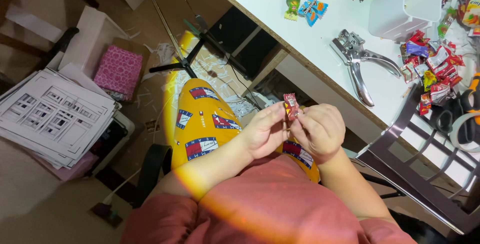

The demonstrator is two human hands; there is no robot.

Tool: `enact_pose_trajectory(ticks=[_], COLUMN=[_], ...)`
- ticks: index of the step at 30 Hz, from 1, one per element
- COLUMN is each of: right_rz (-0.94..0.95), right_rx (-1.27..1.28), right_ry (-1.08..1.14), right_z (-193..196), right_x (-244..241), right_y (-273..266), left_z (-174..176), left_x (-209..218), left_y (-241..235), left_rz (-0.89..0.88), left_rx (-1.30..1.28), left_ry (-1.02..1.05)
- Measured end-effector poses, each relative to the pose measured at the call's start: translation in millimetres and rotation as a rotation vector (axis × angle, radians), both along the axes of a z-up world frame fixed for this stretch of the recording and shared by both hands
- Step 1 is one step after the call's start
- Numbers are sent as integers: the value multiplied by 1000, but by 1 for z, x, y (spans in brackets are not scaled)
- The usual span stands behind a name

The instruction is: The person sits at a cluttered desk and uses a handheld metal crimping tool to seal the ends of small candy packets. They fold the packet ends by hand, position them in the crimper, squeeze to seal, and place the finished packets on the desk. The person handles several packets of different colors one at a time.

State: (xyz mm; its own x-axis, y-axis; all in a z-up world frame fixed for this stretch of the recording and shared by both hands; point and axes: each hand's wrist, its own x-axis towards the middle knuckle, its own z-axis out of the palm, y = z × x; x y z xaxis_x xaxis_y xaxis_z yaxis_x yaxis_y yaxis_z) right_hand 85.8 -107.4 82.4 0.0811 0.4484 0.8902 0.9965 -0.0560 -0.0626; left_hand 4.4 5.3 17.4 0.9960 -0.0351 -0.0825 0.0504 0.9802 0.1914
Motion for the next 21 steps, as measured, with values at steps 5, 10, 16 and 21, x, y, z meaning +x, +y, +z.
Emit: enact_pose_trajectory(ticks=[5,10,16,21], right_rz=[8,21,111,-562], right_rx=[-3,-2,-65,-460], right_ry=[-15,-7,134,213], right_z=[0,-1,10,27], right_x=[3,5,23,74], right_y=[-3,-5,-17,-68], left_z=[0,-8,-12,1], left_x=[-4,0,-3,-8], left_y=[1,1,3,25], left_rz=[-17,-47,-73,-113], left_rx=[33,-15,-60,-26], left_ry=[45,80,120,87])
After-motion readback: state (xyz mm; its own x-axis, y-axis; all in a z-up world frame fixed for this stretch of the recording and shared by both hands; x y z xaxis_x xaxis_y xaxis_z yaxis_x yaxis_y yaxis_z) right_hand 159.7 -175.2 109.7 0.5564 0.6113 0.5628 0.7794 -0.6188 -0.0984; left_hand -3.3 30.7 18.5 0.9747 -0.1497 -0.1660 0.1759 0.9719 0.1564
